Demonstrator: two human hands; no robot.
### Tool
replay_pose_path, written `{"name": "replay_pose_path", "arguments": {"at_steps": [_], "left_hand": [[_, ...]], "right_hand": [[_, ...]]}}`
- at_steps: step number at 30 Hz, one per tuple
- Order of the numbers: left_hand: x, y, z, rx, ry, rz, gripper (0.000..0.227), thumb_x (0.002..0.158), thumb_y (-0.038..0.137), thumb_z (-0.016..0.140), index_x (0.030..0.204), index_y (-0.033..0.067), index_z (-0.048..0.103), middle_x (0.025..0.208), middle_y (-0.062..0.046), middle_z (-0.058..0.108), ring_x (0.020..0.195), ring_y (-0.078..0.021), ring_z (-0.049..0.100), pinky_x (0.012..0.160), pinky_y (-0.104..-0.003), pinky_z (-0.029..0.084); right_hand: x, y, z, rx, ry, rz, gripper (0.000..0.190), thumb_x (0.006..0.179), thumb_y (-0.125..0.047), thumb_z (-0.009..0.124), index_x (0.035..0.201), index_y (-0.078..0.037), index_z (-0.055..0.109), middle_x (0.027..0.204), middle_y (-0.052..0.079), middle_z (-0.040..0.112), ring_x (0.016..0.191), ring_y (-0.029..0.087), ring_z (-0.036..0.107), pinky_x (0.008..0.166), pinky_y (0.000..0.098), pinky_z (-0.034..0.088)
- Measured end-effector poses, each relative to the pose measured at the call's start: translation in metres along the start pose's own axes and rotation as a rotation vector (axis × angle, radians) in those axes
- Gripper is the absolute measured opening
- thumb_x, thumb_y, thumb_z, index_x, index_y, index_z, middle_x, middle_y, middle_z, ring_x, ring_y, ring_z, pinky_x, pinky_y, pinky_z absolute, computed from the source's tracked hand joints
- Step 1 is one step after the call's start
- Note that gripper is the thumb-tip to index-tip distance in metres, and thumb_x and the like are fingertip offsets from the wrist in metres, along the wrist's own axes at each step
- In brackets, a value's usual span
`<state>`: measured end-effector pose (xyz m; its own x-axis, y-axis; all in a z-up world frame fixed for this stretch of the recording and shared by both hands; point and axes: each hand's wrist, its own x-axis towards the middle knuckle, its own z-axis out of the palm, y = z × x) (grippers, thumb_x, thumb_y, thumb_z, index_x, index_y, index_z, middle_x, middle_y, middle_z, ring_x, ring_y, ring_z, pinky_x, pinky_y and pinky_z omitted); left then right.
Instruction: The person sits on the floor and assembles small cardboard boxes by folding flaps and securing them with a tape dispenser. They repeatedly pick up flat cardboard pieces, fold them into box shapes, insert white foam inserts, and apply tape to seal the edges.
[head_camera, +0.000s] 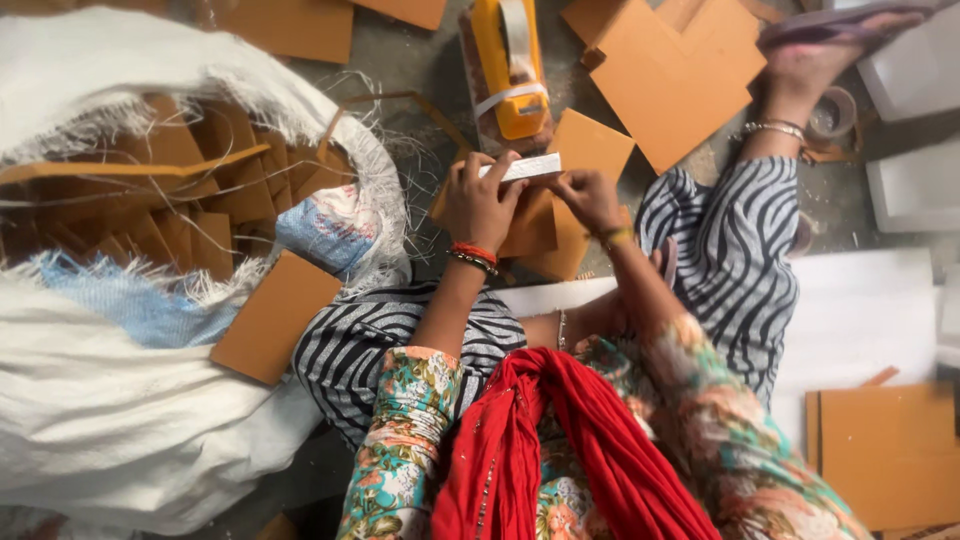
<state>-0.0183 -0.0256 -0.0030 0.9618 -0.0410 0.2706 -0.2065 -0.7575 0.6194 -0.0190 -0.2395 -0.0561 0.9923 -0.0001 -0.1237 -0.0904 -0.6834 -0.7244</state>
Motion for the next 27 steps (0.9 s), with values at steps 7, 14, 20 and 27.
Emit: {"name": "replay_pose_path", "arguments": {"at_steps": [7, 14, 20, 27], "left_hand": [[0.000, -0.011, 0.003, -0.033, -0.013, 0.002, 0.049, 0.076, 0.019, 0.082, 0.123, 0.0252, 0.072, 0.110, -0.003, 0.061, 0.107, -0.0285, 0.056, 0.096, -0.040, 0.049], [0.005, -0.010, 0.006, -0.056, -0.058, 0.017, 0.047, 0.079, 0.019, 0.082, 0.124, 0.0252, 0.072, 0.114, -0.002, 0.063, 0.110, -0.0293, 0.056, 0.095, -0.041, 0.050], [-0.009, -0.003, -0.002, -0.124, -0.106, 0.206, 0.046, 0.084, 0.019, 0.081, 0.129, 0.0263, 0.072, 0.118, 0.000, 0.063, 0.116, -0.0291, 0.056, 0.099, -0.040, 0.051], [-0.019, -0.002, -0.015, -0.177, -0.094, 0.587, 0.047, 0.082, 0.025, 0.078, 0.129, 0.0278, 0.071, 0.122, -0.003, 0.063, 0.125, -0.0341, 0.054, 0.110, -0.046, 0.048]], "right_hand": [[0.056, -0.008, -0.019, 0.172, -0.206, -0.429, 0.061, 0.087, -0.040, 0.087, 0.129, -0.003, 0.063, 0.123, 0.009, 0.065, 0.113, 0.016, 0.061, 0.090, 0.0345, 0.050], [0.117, -0.023, -0.018, 0.125, -0.349, 0.197, 0.040, 0.098, -0.035, 0.078, 0.114, 0.001, 0.081, 0.101, 0.015, 0.080, 0.086, 0.014, 0.069, 0.077, 0.0288, 0.054], [0.074, 0.020, -0.029, 0.385, -0.600, 0.221, 0.034, 0.097, -0.030, 0.070, 0.123, -0.008, 0.075, 0.106, 0.005, 0.077, 0.089, 0.008, 0.068, 0.077, 0.0243, 0.055], [-0.011, 0.078, -0.044, 1.012, -0.436, 0.337, 0.046, 0.100, -0.024, 0.062, 0.142, -0.004, 0.058, 0.122, 0.009, 0.070, 0.109, 0.020, 0.067, 0.094, 0.0348, 0.056]]}}
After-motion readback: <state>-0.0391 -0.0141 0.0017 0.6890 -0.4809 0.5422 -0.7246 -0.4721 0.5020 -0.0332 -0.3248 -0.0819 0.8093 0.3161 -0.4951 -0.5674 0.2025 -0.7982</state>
